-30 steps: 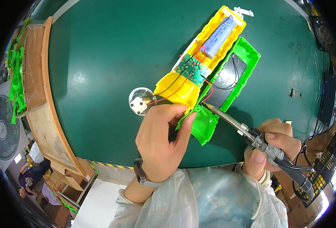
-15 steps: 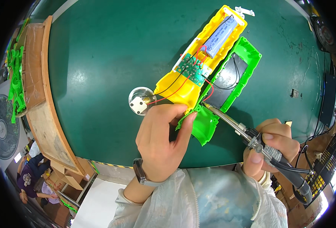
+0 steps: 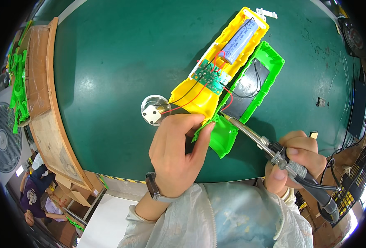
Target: The person solders wires to flashlight circuit components using a soldering iron, presses the casing halves together to assemble the flashlights, tests the light, and places the finished units onto a conveyor belt.
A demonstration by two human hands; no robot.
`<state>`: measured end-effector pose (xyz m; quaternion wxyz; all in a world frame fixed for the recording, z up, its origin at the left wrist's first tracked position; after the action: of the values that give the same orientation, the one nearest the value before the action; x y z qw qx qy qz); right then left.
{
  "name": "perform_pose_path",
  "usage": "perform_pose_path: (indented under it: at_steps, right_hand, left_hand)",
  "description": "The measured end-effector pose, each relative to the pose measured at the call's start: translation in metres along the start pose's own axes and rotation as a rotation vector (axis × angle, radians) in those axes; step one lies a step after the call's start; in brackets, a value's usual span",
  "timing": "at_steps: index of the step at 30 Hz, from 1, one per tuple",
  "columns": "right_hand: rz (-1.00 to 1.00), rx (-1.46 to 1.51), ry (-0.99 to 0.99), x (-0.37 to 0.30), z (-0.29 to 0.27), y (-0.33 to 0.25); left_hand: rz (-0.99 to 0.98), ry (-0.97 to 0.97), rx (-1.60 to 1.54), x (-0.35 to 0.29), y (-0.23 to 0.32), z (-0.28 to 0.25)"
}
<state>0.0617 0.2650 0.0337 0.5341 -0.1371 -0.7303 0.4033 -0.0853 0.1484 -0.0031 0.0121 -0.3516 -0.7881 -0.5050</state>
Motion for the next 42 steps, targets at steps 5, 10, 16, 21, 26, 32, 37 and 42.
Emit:
perform_pose_path:
  at_steps: [5,10,16,21,26,32,37,42]
  right_hand:
    - [-0.003,-0.044,-0.017,0.000,0.002,0.001]
    - [-0.008,-0.035,-0.003,-0.001,0.001,0.002]
    - [-0.022,-0.029,-0.009,0.001,0.001,0.001]
    - [-0.023,-0.020,0.023,0.001,0.000,0.002]
    - [-0.009,-0.058,0.015,-0.002,-0.005,0.000]
    - [-0.001,-0.123,0.160,-0.014,-0.013,-0.001]
    - [0.012,-0.186,0.225,-0.019,-0.029,0.004]
    - [-0.019,-0.174,0.242,-0.017,-0.028,0.003]
  left_hand:
    - [0.001,0.002,-0.009,0.000,0.000,0.001]
    - [0.004,0.001,-0.015,0.000,0.001,0.001]
    - [-0.003,0.006,0.002,-0.001,0.000,0.001]
    - [0.013,0.007,0.008,0.002,0.003,0.001]
    - [-0.047,-0.030,0.021,-0.005,-0.001,0.002]
    - [-0.022,0.017,-0.002,-0.003,-0.007,-0.007]
    - [0.023,0.037,-0.010,-0.001,0.001,-0.002]
    - [0.014,0.022,-0.019,-0.001,0.002,-0.003]
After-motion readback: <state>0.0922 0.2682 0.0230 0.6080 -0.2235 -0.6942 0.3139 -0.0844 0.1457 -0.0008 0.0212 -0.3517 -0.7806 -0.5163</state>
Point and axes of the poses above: each hand's wrist, its own x-axis towards the middle knuckle, its own z-axis out of the palm, y = z × x, the point moved 8 cm from there along x, towards the middle knuckle, and after that the axes turned 10 degrees about y, right-handed, at the moved point
